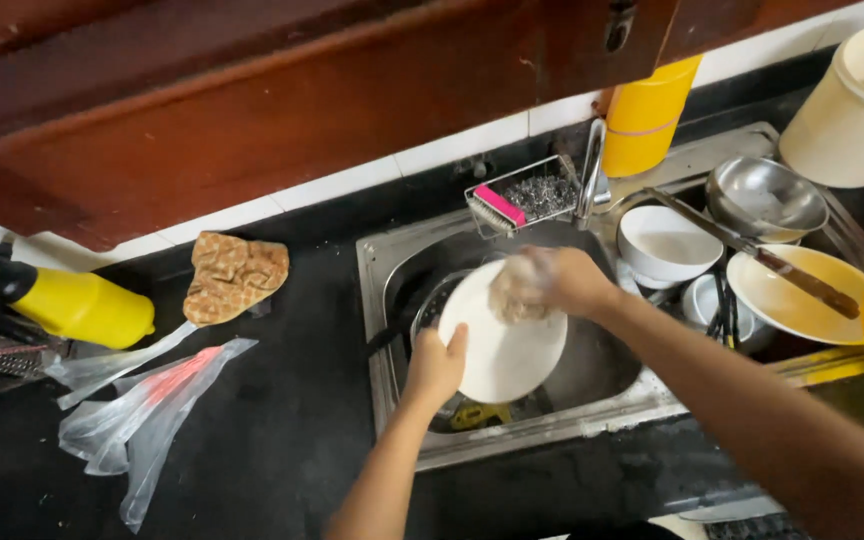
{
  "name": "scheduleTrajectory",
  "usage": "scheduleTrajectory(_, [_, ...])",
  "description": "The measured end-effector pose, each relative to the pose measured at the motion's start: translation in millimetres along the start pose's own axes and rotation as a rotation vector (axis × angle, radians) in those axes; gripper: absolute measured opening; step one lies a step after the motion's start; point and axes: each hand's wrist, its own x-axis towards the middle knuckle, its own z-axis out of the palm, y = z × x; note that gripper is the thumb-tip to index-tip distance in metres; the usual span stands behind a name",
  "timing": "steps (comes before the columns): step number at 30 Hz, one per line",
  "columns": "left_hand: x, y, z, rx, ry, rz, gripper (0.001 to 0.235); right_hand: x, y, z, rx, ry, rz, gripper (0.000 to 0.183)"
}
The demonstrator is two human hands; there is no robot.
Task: Washing a plate and a bowl in a sink using a sponge and running water
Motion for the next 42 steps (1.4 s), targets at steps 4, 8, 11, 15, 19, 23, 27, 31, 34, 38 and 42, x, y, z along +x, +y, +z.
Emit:
scheduleTrajectory(4, [-27.9,39.6,-12.9,-0.076,0.084,-0.086,0.056,-36.2,-17.9,42.9,0.563,0.186,0.623,0.095])
scheduleTrajectory(8, [-48.5,52.9,-19.8,-0.155,0.042,-0.144,0.053,-68.6,-56.4,57.3,0.696,0.31,0.856,0.074])
scheduleTrajectory(11, [-37.4,40.2,-5.7,-0.215,0.13,-0.265,0.059,-76.0,-91.9,69.7,0.909,0.515,0.94,0.057])
scheduleTrajectory(15, [-47.2,66.0,17.8,-0.363,0.278,-0.34,0.049,-76.9,-136.3,53.3,1.206,0.565,1.104,0.056])
scheduleTrajectory(19, [-46.2,56.0,15.7,-0.388,0.305,-0.338,0.06,-73.7,-119.3,34.3,1.007,0.466,0.884,0.049])
scheduleTrajectory(23, [-33.0,26.6,-9.3,-0.247,0.038,-0.27,0.063,-59.7,-46.0,24.3,0.61,0.331,0.587,0.057])
scheduleTrajectory(27, [-40.3,16.8,3.2,-0.193,-0.087,-0.361,0.08,-26.4,-4.2,-10.2,0.107,0.153,0.2,0.073])
scheduleTrajectory(31, [-61.7,56.0,16.4,-0.56,0.001,-0.569,0.092,-13.3,-35.0,-74.3,0.119,0.249,0.115,0.062])
scheduleTrajectory(34, [-69.9,62.8,27.2,-0.833,0.071,-0.649,0.086,-32.7,-83.0,-96.8,0.199,0.237,0.034,0.065])
scheduleTrajectory(38, [-86.0,109.1,-3.0,-1.132,0.127,-0.684,0.091,-74.8,-100.6,-36.9,0.349,-0.266,0.132,0.053])
scheduleTrajectory(42, [-49.6,53.2,25.7,-0.899,0.0,-0.665,0.088,-68.7,-91.4,-23.6,0.134,0.016,-0.064,0.052])
